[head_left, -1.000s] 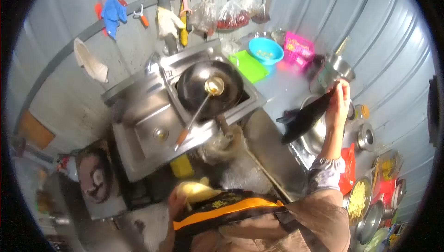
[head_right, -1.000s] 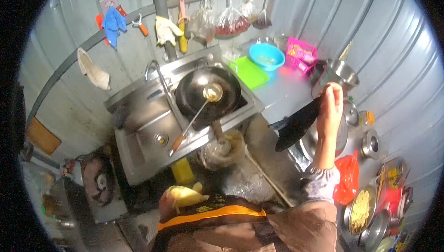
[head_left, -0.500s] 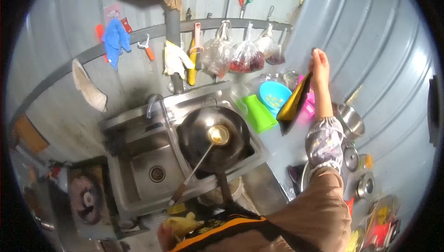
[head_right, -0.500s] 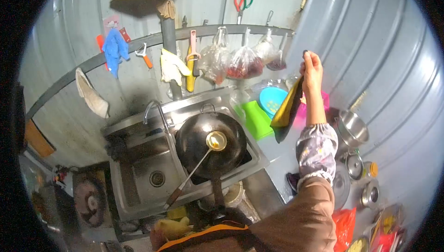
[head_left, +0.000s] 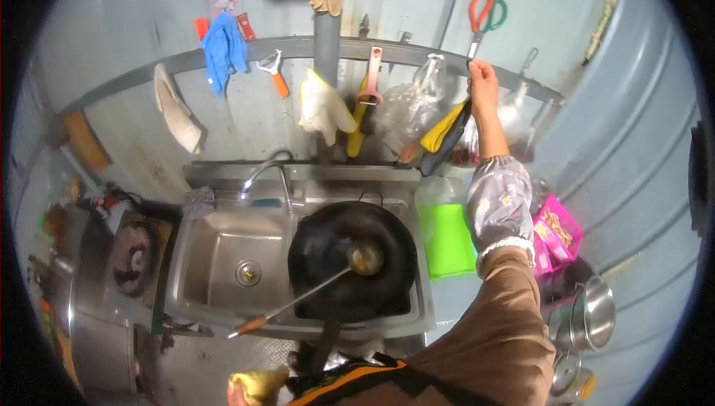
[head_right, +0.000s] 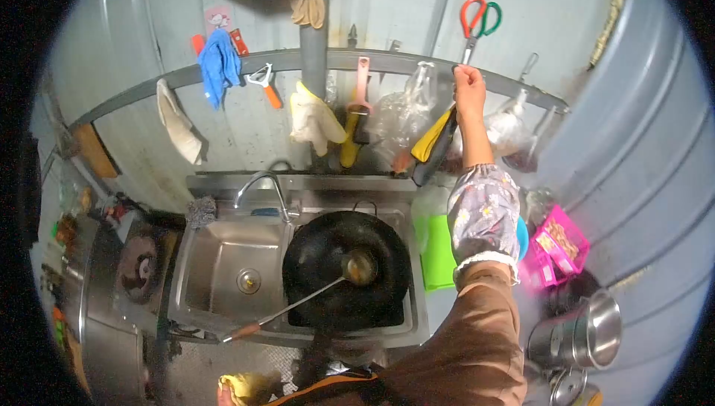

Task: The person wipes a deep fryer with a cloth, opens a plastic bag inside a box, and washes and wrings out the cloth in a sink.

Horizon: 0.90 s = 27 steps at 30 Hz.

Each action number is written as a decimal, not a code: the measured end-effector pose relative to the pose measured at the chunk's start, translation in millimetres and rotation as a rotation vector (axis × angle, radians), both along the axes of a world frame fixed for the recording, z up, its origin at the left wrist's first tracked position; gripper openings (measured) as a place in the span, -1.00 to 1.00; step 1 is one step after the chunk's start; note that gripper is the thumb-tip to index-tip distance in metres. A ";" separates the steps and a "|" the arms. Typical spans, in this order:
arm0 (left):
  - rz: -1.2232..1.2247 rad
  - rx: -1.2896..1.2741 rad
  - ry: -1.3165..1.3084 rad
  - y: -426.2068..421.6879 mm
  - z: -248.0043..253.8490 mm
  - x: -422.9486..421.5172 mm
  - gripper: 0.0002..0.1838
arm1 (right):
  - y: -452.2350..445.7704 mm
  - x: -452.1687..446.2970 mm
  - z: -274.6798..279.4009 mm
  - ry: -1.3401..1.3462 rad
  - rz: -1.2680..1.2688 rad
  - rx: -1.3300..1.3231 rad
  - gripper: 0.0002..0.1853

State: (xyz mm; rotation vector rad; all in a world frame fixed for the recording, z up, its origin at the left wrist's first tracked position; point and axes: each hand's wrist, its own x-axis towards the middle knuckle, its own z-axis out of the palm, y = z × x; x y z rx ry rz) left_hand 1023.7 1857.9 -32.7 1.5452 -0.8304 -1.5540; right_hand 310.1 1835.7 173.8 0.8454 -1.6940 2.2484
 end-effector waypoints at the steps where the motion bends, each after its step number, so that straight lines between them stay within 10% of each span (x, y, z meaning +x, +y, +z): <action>1: 0.089 0.064 0.154 7.0 2.9 -4.2 -0.76 | -10.8 -6.8 -1.9 -0.001 0.027 0.012 -0.85; 27: 0.287 0.088 0.135 41.7 30.1 -51.1 -0.75 | -113.1 -67.6 -47.6 0.131 -0.479 0.055 -0.90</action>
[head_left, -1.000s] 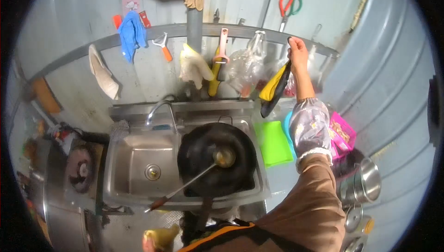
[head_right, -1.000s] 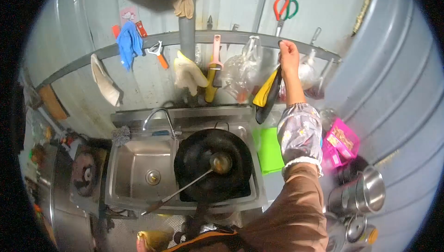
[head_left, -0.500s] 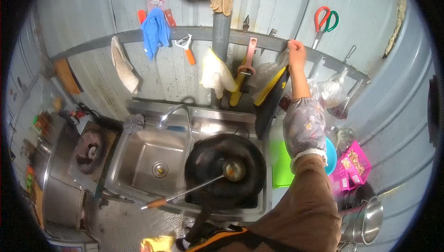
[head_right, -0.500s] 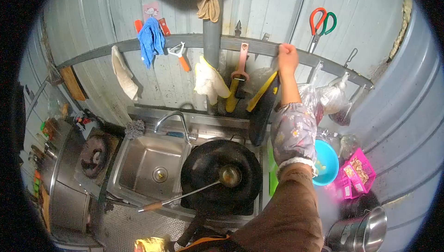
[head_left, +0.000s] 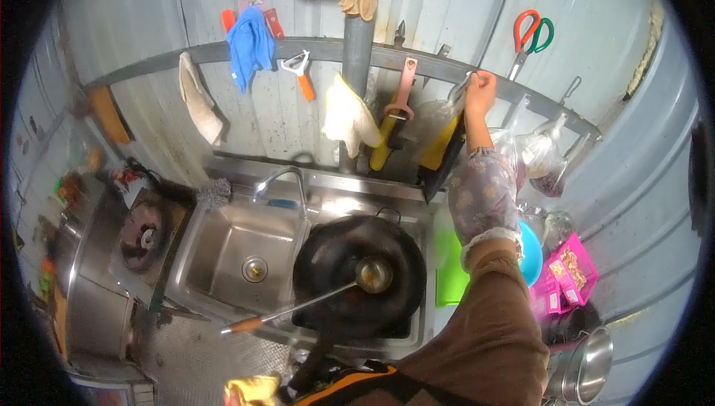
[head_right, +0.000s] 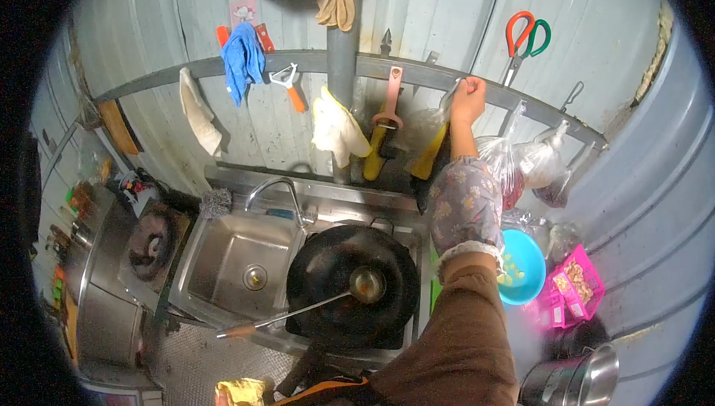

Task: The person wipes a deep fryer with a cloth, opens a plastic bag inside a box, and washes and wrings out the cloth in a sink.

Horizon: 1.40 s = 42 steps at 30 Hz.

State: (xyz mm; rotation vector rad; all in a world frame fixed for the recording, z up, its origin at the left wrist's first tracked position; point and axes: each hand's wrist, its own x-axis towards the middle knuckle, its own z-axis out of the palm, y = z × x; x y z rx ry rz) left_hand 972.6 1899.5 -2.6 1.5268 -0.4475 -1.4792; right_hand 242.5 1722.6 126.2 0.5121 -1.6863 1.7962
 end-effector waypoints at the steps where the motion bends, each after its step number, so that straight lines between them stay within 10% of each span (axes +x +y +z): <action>1: 0.003 -0.018 -0.021 0.5 0.7 -2.6 -0.76 | 0.1 -4.5 -2.9 0.088 -0.068 0.065 -0.90; 8: 0.005 -0.036 0.012 10.1 1.6 -1.9 -0.77 | 12.4 24.0 9.6 -0.136 0.158 -0.013 -0.89; 14: -0.045 -0.033 0.046 18.0 3.4 0.7 -0.78 | 16.6 1.8 -7.8 0.413 -0.250 0.342 -0.80; 20: -0.122 0.071 -0.198 16.1 1.2 -8.9 -0.74 | 14.2 2.7 -23.1 0.251 -0.152 0.357 -0.66; 24: -0.613 -0.108 -0.441 10.8 -65.5 7.9 -0.67 | 31.5 35.7 -55.4 0.381 -0.256 0.366 -0.51; 26: -0.708 -0.168 -0.350 11.9 -99.0 12.7 -0.65 | 56.2 97.1 -72.7 0.057 0.362 0.012 -0.52; 31: -0.853 -0.057 -0.338 -8.2 -97.2 -5.8 -0.49 | 161.0 285.3 -145.6 -0.499 0.974 0.419 -0.70; 37: -1.178 0.027 -0.241 -17.9 -119.3 5.8 -0.43 | 240.2 415.3 -278.9 -1.570 1.644 1.115 -0.33; 42: -1.128 -0.102 -0.149 -14.4 -118.9 -14.3 -0.52 | 227.3 483.1 -365.4 -2.051 1.766 0.343 -0.25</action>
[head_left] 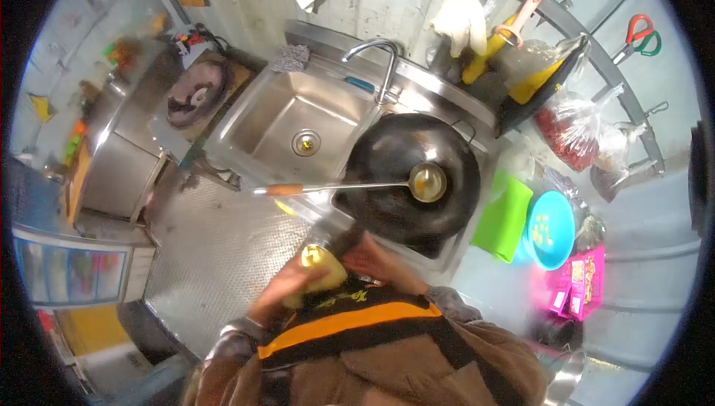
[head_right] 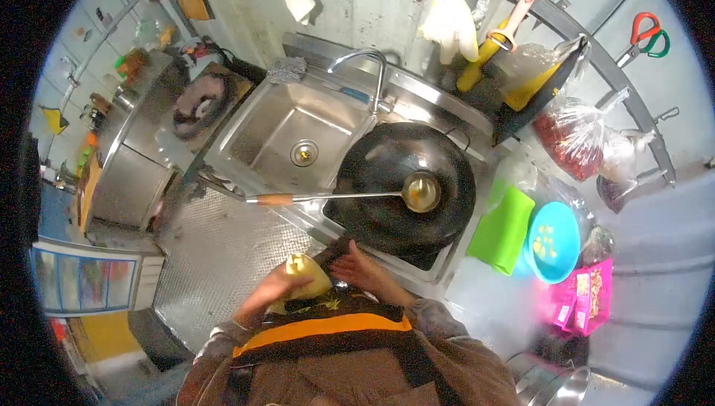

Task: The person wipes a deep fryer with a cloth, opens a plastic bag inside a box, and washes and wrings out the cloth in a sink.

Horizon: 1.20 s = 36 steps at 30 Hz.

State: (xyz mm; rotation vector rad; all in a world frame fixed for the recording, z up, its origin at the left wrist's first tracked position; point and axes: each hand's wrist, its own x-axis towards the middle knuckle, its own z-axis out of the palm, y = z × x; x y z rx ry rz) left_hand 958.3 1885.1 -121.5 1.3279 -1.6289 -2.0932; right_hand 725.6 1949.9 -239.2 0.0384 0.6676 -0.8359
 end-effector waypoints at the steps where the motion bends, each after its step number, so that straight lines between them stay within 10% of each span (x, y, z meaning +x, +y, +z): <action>1: 0.066 0.052 -0.025 2.7 1.6 -3.9 -0.58 | -6.6 10.5 1.5 -0.059 -0.038 -0.022 -0.25; 12: 0.196 -0.168 -0.402 21.6 52.5 -15.8 -0.46 | -33.9 73.7 58.6 0.468 -0.288 -0.147 -0.64; 16: 0.207 -0.183 -0.141 23.1 35.8 3.6 -0.43 | -32.1 85.5 130.0 0.706 -0.303 -0.298 -0.63; 26: 0.241 -0.689 0.182 3.0 17.2 128.7 -0.68 | -71.1 194.2 137.0 0.402 -0.266 -0.035 -0.63; 36: 0.585 -0.431 0.101 -32.5 69.1 258.0 -0.68 | -128.7 315.2 155.5 0.854 0.193 -1.021 -0.45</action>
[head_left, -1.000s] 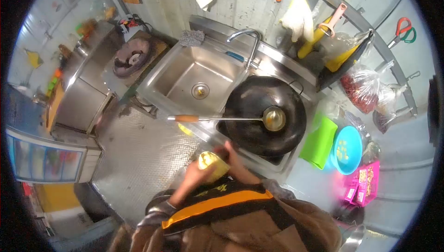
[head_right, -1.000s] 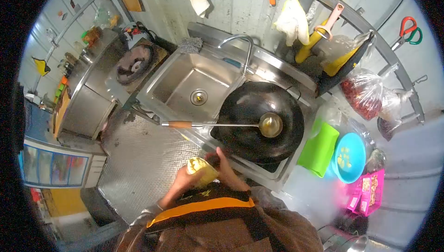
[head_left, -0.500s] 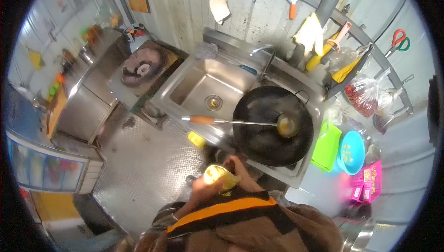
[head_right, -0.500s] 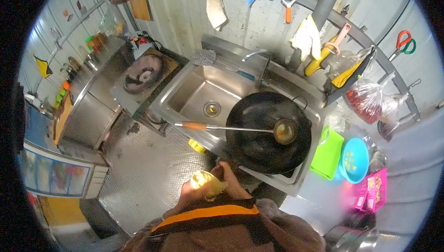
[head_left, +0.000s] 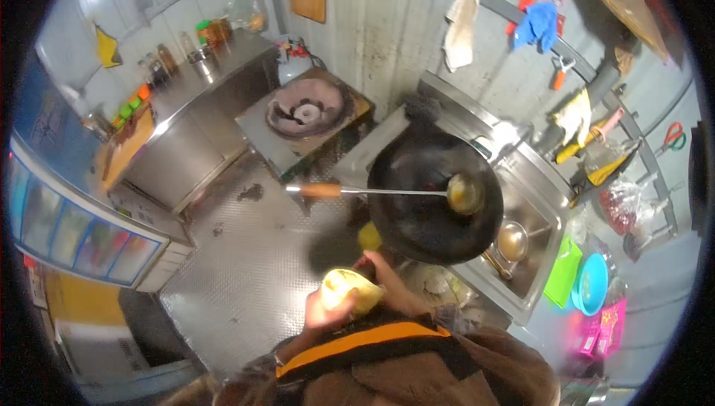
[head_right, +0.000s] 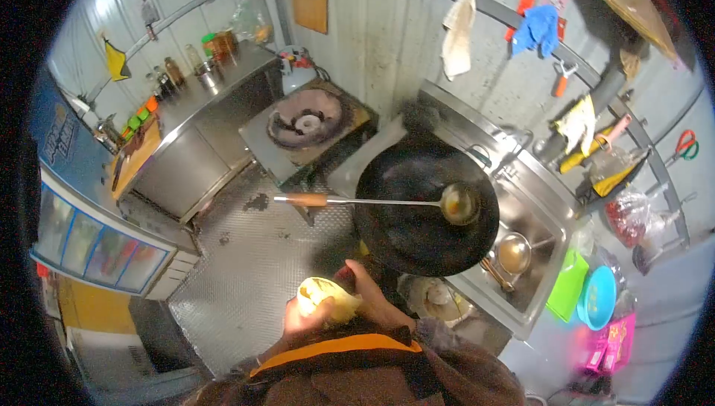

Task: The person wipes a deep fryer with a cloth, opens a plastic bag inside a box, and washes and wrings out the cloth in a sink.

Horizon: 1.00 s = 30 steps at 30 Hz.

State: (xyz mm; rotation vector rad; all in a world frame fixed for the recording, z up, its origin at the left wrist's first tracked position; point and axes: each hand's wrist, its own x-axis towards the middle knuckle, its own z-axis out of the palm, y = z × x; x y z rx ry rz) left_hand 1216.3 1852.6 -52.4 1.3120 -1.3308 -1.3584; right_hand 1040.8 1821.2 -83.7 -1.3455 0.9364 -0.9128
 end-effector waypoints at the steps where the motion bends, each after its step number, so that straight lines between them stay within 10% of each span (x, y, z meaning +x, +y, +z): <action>1: 0.044 -0.031 -0.034 -6.0 8.7 6.8 -0.68 | -10.9 11.6 20.7 -0.051 0.032 0.039 -0.43; 9: 0.435 -0.172 -0.257 -104.3 18.9 48.9 -0.67 | -145.3 95.2 -22.7 -0.298 0.128 -0.159 -0.32; 13: 0.512 -0.088 -0.221 -178.3 1.7 59.6 -0.61 | -243.0 140.5 -19.1 -0.620 -0.135 0.710 -0.70; 20: 0.681 -0.125 -0.322 -304.4 -47.8 72.2 -0.56 | -383.8 167.9 -69.9 -0.820 0.086 0.854 -0.83; 26: 0.679 -0.185 -0.045 -376.6 -78.8 80.0 -0.69 | -460.8 195.7 -154.6 -0.828 0.121 0.770 -0.83; 30: 0.651 -0.172 -0.082 -403.8 -74.2 92.4 -0.68 | -496.6 216.0 -185.0 -0.265 0.175 0.333 -0.76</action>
